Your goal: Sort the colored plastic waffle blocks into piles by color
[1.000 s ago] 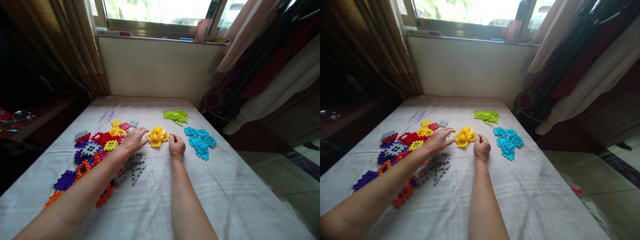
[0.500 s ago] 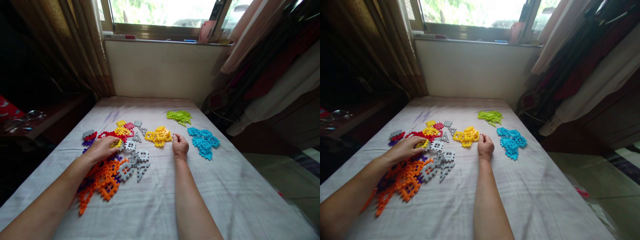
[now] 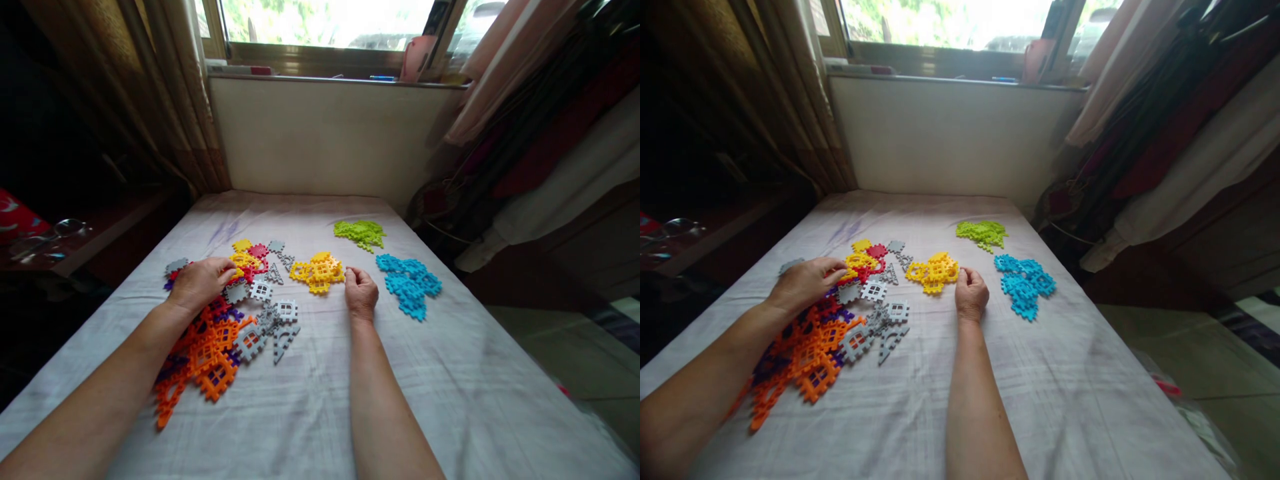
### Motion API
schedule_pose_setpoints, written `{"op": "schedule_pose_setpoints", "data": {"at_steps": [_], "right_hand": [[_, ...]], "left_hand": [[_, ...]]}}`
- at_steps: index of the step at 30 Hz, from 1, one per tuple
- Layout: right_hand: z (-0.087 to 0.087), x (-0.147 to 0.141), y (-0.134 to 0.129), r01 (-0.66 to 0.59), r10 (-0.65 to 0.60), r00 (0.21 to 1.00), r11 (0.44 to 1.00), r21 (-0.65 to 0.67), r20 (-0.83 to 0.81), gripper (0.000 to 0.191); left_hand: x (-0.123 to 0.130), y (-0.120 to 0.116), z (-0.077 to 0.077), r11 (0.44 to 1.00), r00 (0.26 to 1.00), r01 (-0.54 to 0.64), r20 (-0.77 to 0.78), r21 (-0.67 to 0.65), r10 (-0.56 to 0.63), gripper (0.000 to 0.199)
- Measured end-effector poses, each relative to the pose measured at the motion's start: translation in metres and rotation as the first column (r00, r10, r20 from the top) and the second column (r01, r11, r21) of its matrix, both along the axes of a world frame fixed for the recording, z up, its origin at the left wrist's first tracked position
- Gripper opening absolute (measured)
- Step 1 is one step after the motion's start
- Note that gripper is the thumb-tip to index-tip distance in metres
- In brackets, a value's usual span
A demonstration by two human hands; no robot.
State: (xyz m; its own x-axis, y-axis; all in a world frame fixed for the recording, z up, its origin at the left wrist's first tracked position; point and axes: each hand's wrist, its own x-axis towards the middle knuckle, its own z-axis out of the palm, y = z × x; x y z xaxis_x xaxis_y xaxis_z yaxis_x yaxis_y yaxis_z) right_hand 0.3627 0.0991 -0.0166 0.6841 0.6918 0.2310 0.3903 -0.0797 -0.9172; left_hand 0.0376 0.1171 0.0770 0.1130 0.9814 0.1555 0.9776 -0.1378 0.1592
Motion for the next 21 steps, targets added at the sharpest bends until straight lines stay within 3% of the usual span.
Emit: {"op": "schedule_pose_setpoints", "data": {"at_steps": [4,8,14,18,21], "right_hand": [[-0.001,0.0,0.0,-0.01,0.01,1.0,1.0,0.03,0.011,0.033],[-0.002,-0.001,0.001,-0.004,0.005,1.0,0.999,0.048,-0.003,0.034],[0.003,-0.002,0.0,0.007,-0.006,1.0,0.999,0.033,-0.02,0.036],[0.004,-0.002,-0.001,-0.003,0.003,1.0,1.0,0.024,-0.003,0.035],[0.003,-0.002,0.0,-0.031,0.032,0.999,0.999,-0.016,0.026,0.037]], "left_hand": [[0.031,0.003,0.001,0.969,0.99,0.094,0.085,0.228,-0.116,0.027],[0.087,0.007,-0.012,0.924,0.946,0.238,0.142,0.301,-0.29,0.023],[0.154,0.01,-0.06,0.944,0.91,0.261,0.274,0.2,-0.31,0.02],[0.171,0.005,-0.086,0.969,0.891,0.223,0.38,0.109,-0.248,0.039],[0.176,0.007,-0.092,0.954,0.85,0.284,0.435,0.097,-0.297,0.043]]}}
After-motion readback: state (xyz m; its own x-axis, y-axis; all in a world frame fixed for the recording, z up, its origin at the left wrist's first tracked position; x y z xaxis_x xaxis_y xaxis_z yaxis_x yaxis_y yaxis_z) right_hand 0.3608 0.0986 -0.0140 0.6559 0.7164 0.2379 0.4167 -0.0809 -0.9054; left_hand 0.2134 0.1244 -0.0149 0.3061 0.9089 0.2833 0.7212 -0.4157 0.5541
